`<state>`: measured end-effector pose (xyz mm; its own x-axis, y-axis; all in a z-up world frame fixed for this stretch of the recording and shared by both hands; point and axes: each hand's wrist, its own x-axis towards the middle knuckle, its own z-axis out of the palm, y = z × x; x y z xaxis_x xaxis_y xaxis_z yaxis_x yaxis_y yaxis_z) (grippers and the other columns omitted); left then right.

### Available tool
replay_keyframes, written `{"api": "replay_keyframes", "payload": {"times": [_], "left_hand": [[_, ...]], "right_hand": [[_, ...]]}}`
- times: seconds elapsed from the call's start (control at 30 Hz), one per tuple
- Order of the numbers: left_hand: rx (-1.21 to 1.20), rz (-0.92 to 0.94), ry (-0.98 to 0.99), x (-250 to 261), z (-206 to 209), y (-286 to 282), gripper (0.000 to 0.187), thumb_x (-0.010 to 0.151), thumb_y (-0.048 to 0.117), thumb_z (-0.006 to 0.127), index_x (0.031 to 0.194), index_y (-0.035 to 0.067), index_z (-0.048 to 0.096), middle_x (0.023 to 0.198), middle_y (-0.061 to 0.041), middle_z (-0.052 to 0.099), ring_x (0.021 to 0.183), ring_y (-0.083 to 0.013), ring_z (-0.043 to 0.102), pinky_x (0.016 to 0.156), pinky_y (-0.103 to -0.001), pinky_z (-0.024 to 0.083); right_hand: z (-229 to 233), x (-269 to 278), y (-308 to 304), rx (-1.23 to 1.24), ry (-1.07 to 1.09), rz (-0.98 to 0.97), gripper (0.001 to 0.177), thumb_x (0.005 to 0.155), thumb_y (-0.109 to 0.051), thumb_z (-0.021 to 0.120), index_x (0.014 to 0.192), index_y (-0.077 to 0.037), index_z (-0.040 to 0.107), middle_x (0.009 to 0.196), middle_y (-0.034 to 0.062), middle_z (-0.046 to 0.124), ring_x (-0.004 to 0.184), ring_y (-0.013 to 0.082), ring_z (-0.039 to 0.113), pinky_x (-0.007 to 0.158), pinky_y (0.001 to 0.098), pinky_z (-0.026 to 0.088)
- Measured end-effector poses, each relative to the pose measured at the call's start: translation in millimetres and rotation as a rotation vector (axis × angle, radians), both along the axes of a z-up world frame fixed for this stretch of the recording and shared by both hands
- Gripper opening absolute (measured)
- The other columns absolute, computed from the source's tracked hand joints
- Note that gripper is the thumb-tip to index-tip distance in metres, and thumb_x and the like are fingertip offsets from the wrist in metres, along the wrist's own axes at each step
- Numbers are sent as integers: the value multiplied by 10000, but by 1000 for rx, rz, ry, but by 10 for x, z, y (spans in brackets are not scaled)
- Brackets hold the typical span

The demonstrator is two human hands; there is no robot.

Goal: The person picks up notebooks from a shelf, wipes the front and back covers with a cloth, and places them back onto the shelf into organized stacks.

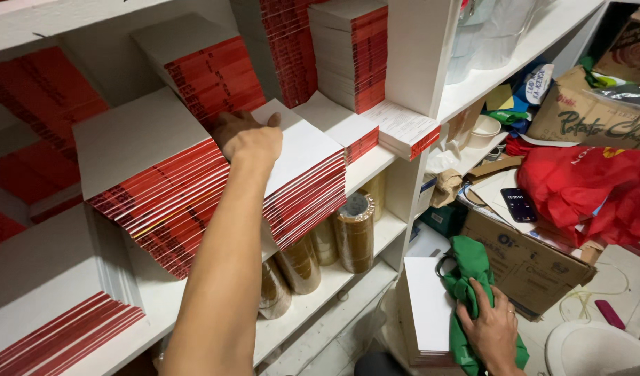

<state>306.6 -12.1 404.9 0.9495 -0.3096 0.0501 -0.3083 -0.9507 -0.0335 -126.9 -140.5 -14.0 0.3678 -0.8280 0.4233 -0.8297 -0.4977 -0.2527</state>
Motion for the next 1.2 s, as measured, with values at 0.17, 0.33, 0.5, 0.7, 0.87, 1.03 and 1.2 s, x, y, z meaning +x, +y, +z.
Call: {"api": "replay_keyframes", "payload": {"times": [0.17,0.33,0.5,0.7,0.87,1.03,1.2], "left_hand": [[-26,-61,146,-84,129,78,892,1001,738,132,1647,124,151,1687,-271,10,1459,-499,334,1035,-513,487],[42,-56,103,95,28,58,985,919,835,59,1644,172,127,1697,-263,31,1538,-490,146,1231,-555,190],[14,-99,204,-125,260,115,820,962,778,112,1643,324,153,1697,-240,18,1514,-518,191,1115,-615,418],[52,-31,249,-214,347,-34,842,913,826,20,1647,415,32,1706,-219,-84,1510,-551,217,1140,-629,369],[30,11,267,-161,322,-126,894,891,885,52,1613,378,193,1642,-216,32,1458,-482,294,1099,-632,383],[96,-59,279,-95,256,-126,891,861,853,-46,1648,438,7,1690,-225,36,1456,-487,341,1048,-628,428],[21,-89,238,-81,231,-86,870,874,855,29,1635,441,113,1713,-240,-49,1555,-473,184,1211,-702,104]], "right_hand": [[37,28,20,-106,-37,-3,711,780,-503,713,1466,-374,574,1360,129,610,1105,397,661,893,542,585],[41,21,37,-79,-70,24,716,788,-474,719,1476,-353,564,1346,153,591,1115,423,643,897,563,571],[49,42,52,-93,-48,-7,719,775,-521,713,1466,-392,565,1360,137,612,1124,388,658,884,539,583],[-54,22,21,-154,-112,8,683,762,-473,738,1424,-358,615,1337,133,625,1129,383,661,900,541,582],[-182,11,-31,-144,-38,-48,714,762,-543,705,1452,-414,575,1358,111,639,1119,366,682,871,525,599],[-296,87,-63,-334,-48,-126,669,760,-556,712,1415,-454,620,1331,35,681,999,299,724,830,455,613],[-304,75,-146,-268,-86,-48,700,717,-577,721,1393,-432,612,1325,102,668,1051,328,716,859,484,607]]}}
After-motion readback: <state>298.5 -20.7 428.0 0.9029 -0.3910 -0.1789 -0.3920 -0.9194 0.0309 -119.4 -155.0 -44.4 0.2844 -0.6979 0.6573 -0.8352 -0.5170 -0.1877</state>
